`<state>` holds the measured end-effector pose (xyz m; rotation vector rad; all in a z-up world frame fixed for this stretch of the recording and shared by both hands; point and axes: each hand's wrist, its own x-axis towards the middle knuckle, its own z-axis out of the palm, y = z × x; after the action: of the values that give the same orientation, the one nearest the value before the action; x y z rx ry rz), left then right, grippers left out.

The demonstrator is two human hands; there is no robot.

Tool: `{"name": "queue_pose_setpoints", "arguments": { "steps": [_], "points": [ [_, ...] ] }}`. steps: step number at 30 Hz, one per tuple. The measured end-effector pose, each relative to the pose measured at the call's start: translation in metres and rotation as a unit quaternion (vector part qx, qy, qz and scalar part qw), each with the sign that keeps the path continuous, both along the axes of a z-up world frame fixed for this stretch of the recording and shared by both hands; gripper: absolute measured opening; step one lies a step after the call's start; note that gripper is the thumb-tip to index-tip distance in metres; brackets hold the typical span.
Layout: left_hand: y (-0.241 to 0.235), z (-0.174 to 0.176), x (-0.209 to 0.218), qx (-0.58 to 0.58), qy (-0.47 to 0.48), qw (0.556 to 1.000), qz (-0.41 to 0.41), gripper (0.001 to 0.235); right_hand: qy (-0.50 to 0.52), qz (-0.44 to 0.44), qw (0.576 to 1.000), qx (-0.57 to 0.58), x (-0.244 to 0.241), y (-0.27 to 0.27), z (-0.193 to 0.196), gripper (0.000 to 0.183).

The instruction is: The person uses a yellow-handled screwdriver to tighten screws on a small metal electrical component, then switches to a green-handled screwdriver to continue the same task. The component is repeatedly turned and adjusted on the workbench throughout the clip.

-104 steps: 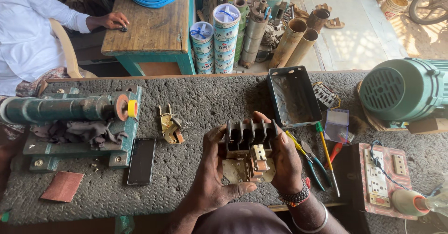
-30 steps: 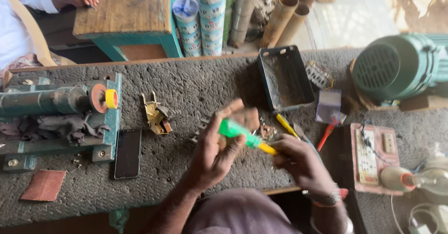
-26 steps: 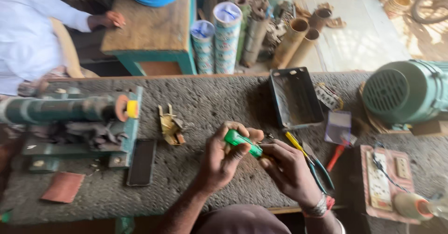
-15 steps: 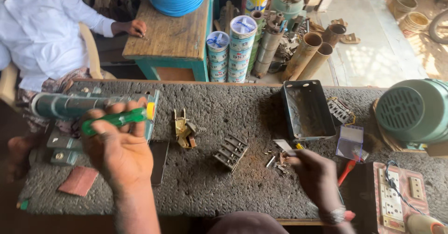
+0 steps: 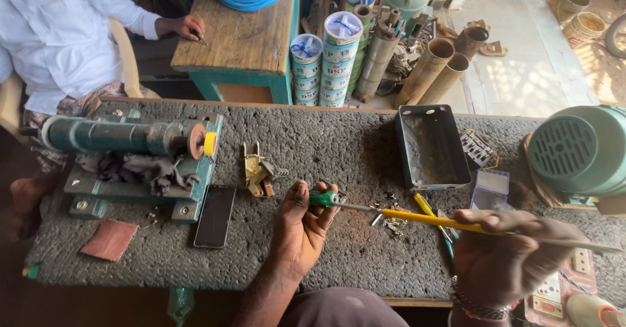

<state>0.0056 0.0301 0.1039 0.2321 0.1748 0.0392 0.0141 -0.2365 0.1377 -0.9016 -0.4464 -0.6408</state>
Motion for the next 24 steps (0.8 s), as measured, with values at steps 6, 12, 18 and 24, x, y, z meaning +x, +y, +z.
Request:
{"name": "queue_pose_setpoints", "arguments": {
  "steps": [6, 12, 18, 24],
  "points": [
    [0.001, -0.006, 0.000, 0.024, -0.005, 1.000, 0.000, 0.009, 0.003, 0.004, 1.000, 0.017, 0.001, -0.007, -0.005, 0.020],
    [0.000, 0.006, 0.000, 0.041, -0.010, 0.999, -0.007, 0.006, 0.014, -0.002, 1.000, -0.010, 0.005, -0.008, -0.011, 0.017],
    [-0.009, 0.009, -0.001, 0.134, -0.013, 0.991, 0.005, 0.006, -0.031, 0.066, 0.995, -0.065, 0.012, -0.004, -0.008, 0.017],
    [-0.025, 0.017, -0.007, 0.154, -0.102, 0.980, 0.066, 0.014, 0.022, 0.069, 0.997, -0.006, -0.007, 0.020, -0.012, 0.017]
  ]
}}
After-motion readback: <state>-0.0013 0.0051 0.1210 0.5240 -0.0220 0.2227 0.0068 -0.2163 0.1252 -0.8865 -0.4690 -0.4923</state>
